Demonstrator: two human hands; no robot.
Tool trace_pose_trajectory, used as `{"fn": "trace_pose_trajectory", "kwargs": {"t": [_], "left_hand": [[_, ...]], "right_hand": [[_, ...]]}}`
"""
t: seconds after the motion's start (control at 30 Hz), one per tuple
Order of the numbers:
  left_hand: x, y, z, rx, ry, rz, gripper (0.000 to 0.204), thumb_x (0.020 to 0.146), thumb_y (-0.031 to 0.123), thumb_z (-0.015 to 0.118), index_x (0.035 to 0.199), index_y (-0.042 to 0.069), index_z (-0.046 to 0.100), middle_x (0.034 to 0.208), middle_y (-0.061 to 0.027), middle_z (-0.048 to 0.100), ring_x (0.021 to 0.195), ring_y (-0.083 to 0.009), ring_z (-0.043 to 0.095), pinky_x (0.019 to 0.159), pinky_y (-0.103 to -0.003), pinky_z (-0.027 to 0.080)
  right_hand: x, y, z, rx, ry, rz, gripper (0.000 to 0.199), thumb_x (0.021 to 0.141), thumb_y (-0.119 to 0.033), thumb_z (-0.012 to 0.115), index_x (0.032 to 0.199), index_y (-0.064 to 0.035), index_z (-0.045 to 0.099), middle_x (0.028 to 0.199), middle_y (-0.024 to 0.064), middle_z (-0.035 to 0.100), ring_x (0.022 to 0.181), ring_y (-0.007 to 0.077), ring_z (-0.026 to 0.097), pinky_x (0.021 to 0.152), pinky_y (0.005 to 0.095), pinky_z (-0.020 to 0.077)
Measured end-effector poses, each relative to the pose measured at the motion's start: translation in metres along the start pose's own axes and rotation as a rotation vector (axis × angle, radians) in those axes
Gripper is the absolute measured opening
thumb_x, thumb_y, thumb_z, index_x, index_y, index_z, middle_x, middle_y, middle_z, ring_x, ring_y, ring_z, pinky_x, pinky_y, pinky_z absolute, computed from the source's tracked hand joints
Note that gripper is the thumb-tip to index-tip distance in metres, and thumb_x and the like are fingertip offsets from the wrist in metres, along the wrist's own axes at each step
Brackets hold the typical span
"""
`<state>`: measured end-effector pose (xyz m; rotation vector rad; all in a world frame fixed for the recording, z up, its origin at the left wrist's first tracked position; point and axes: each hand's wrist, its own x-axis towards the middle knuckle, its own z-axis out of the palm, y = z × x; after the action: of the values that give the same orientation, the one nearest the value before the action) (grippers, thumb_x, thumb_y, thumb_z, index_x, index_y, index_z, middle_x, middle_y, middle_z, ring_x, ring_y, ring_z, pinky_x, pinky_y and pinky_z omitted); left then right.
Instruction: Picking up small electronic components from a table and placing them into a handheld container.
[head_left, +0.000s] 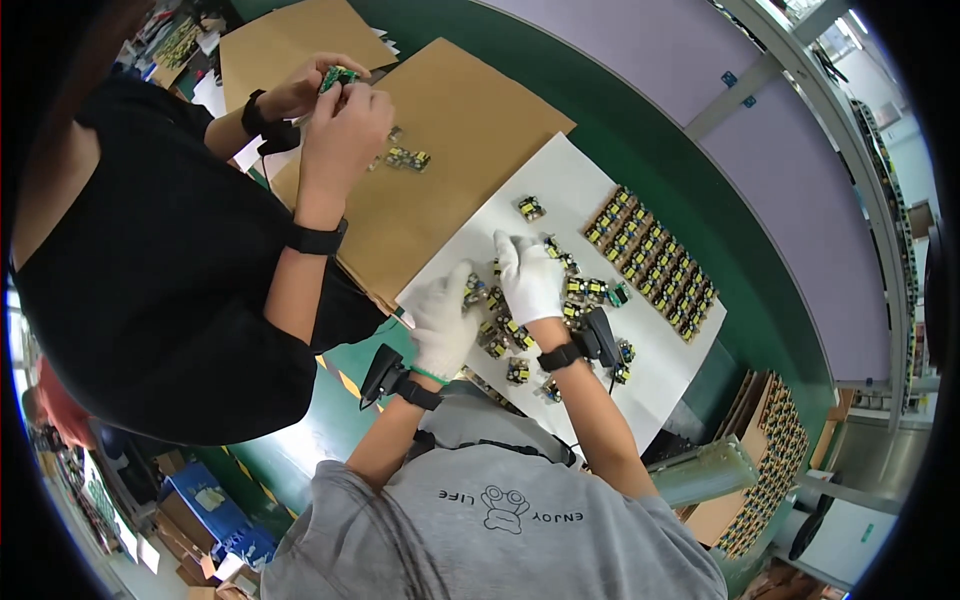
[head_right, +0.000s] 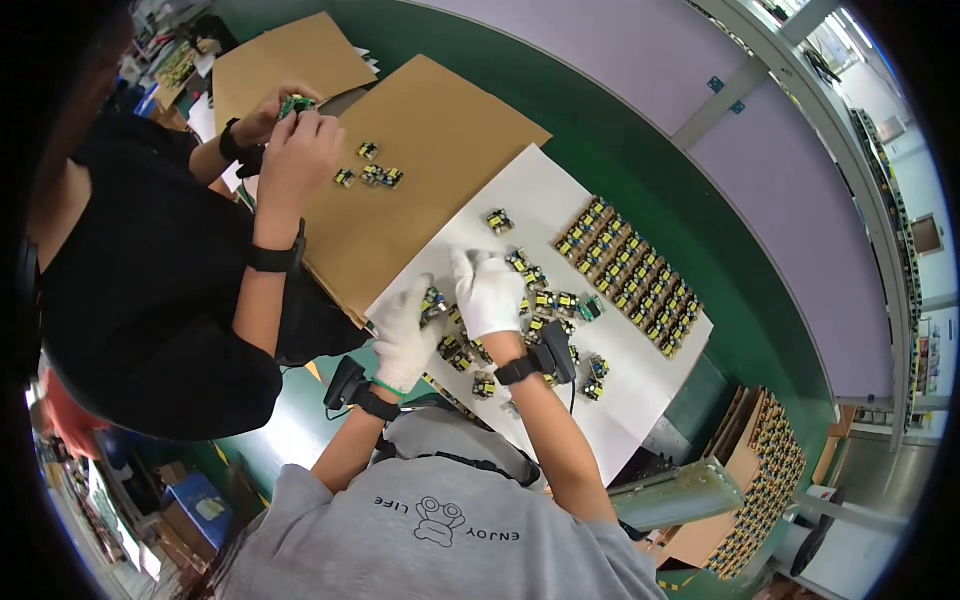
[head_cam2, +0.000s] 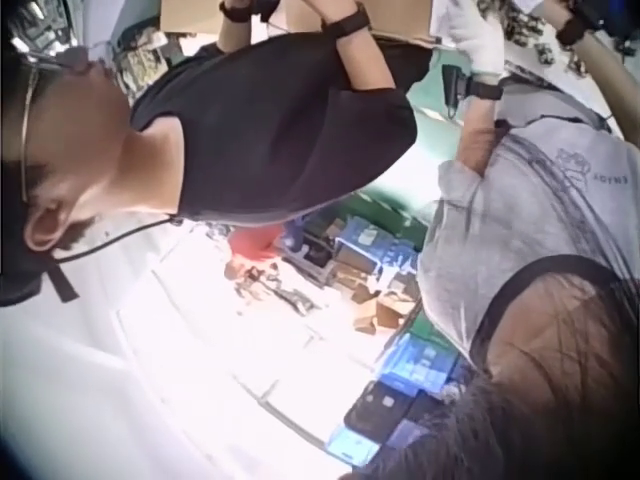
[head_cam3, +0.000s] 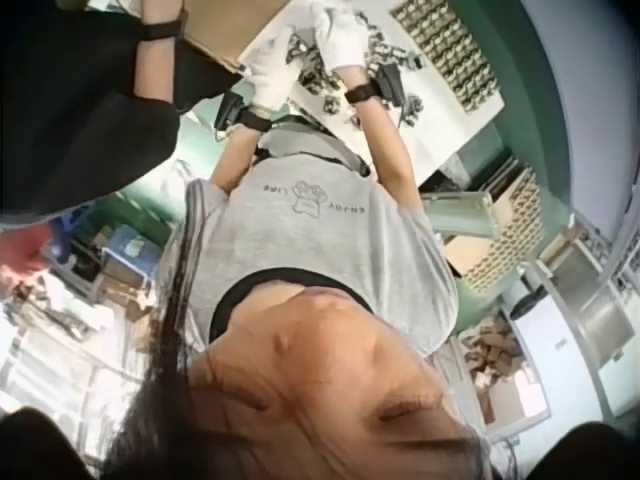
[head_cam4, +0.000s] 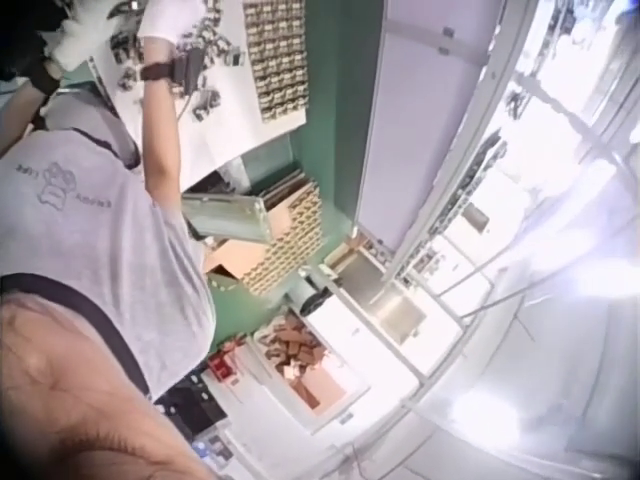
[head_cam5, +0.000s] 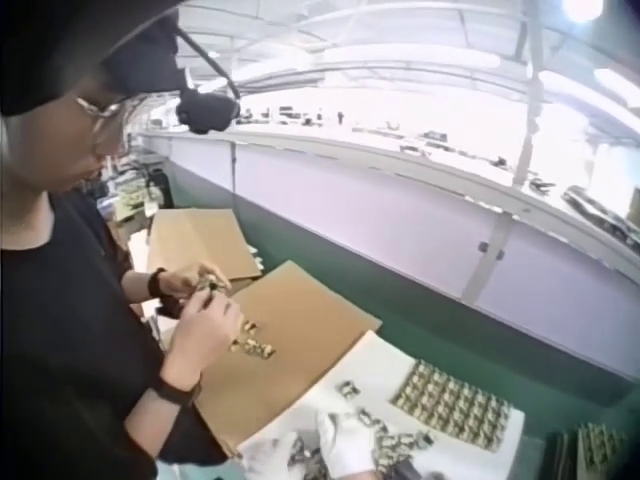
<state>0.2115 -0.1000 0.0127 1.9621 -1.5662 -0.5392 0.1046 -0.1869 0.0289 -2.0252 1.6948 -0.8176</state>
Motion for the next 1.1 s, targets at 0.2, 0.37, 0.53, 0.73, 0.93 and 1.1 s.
{"fn": "trace_pose_trajectory", "kwargs": {"t": [0.2,0.37,0.53,0.73,0.93,1.1], "left_hand": [[0.01,0.007,0.013,-0.275,0.326,0.272,0.069,0.069,0.005,0.071,0.129,0.0,0.037,0.095,-0.011,0.061,0.084,-0.0239,0.06,0.067,-0.034,0.05],[0.006,-0.022,0.013,-0.424,0.216,-0.016,0.076,0.064,-0.001,0.069,0.131,-0.001,0.033,0.123,-0.0199,0.048,0.111,-0.0302,0.051,0.096,-0.037,0.04],[0.01,-0.02,0.009,-0.138,0.261,0.049,0.069,0.064,0.001,0.069,0.126,0.001,0.039,0.114,-0.0184,0.054,0.103,-0.0349,0.054,0.091,-0.041,0.042],[0.023,-0.034,0.016,0.248,0.062,0.056,0.073,0.065,0.011,0.072,0.129,0.004,0.038,0.106,-0.0202,0.059,0.1,-0.0371,0.055,0.086,-0.044,0.044],[0.02,-0.046,0.01,-0.35,0.103,-0.245,0.079,0.075,0.016,0.07,0.14,0.009,0.027,0.118,-0.0225,0.054,0.103,-0.0341,0.057,0.089,-0.042,0.045],[0.014,-0.062,0.01,-0.249,0.23,-0.106,0.052,0.088,0.01,0.052,0.136,0.004,0.032,0.119,-0.0197,0.054,0.103,-0.0289,0.059,0.089,-0.039,0.045]], "right_hand": [[-0.014,0.009,0.029,-0.103,-0.308,-0.367,0.022,0.092,-0.028,0.042,0.101,-0.0155,0.058,0.071,0.0161,0.061,0.065,0.0344,0.062,0.056,0.0439,0.0489],[0.002,-0.008,0.056,0.236,-0.514,-0.167,0.039,0.094,-0.037,0.036,0.087,-0.0073,0.061,0.072,0.0209,0.061,0.067,0.0394,0.059,0.06,0.0484,0.0462],[0.009,0.015,0.075,0.413,-0.317,-0.159,0.039,0.091,-0.035,0.045,0.077,-0.0044,0.063,0.069,0.0232,0.059,0.063,0.0365,0.058,0.061,0.0453,0.0452],[0.017,-0.005,0.023,-0.05,0.094,-0.187,0.026,0.077,-0.03,0.061,0.077,-0.0043,0.062,0.077,0.0143,0.061,0.067,0.0323,0.06,0.058,0.0422,0.0464],[0.027,0.107,-0.08,-0.433,0.388,0.415,0.039,0.08,-0.043,0.061,0.088,-0.0055,0.065,0.086,0.0156,0.065,0.08,0.0314,0.063,0.071,0.0411,0.0502],[-0.003,0.274,-0.173,-0.347,0.433,0.902,0.063,0.074,-0.052,0.065,0.1,0.0044,0.063,0.097,0.0258,0.064,0.092,0.0359,0.062,0.079,0.0408,0.0479]]}}
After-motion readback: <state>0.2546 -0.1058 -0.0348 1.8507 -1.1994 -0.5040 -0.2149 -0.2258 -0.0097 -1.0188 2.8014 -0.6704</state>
